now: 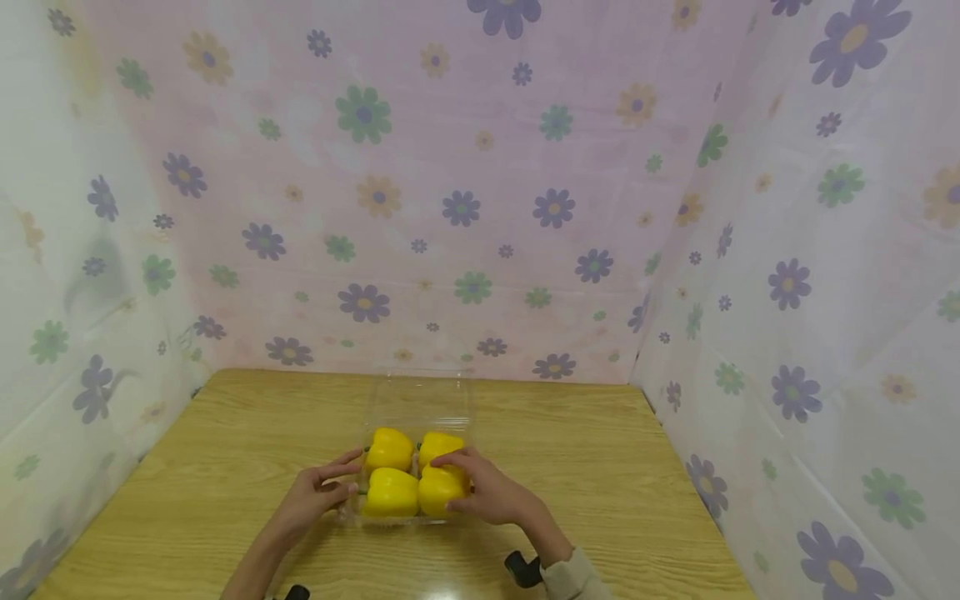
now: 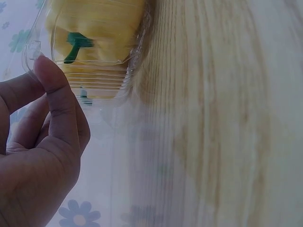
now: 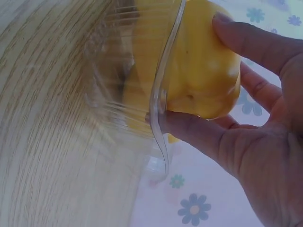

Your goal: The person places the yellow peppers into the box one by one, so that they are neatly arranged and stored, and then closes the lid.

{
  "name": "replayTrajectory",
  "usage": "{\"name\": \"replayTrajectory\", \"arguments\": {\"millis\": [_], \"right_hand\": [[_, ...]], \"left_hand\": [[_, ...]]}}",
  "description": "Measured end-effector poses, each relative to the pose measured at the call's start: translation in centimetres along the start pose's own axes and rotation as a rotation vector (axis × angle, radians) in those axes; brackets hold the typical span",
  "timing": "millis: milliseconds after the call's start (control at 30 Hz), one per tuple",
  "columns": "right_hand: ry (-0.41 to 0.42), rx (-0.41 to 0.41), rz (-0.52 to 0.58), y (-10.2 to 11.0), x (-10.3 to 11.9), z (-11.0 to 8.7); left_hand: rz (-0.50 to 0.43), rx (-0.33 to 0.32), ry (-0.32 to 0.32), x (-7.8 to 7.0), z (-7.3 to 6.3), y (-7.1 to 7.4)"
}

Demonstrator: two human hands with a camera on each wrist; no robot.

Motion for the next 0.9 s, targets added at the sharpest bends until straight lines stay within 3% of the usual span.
{"name": "replayTrajectory", "arguments": {"millis": [233, 633, 900], "right_hand": [[-0.038, -0.017, -0.025, 0.1, -0.2, 0.1], [-0.139, -0.134, 0.083, 0.3, -1.3, 0.4], [-0.178, -0.139, 0.094, 0.1, -1.6, 0.1]], "left_hand": [[0.016, 0.014, -0.012, 0.0, 0.0, -0.1], [0.009, -0.004, 0.021, 0.6, 0.1, 0.2], [0.005, -0.001, 0.016, 0.5, 0.0, 0.1]]}}
Point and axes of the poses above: each hand's wrist, its own z-axis towards the middle knuckle, its own y-axis out of the back of the hand, x = y × z, the point moved 10 cm from there along z, towards the middle knuckle, and after that the axes turned 14 degrees about -z, right-handed, at the moved point
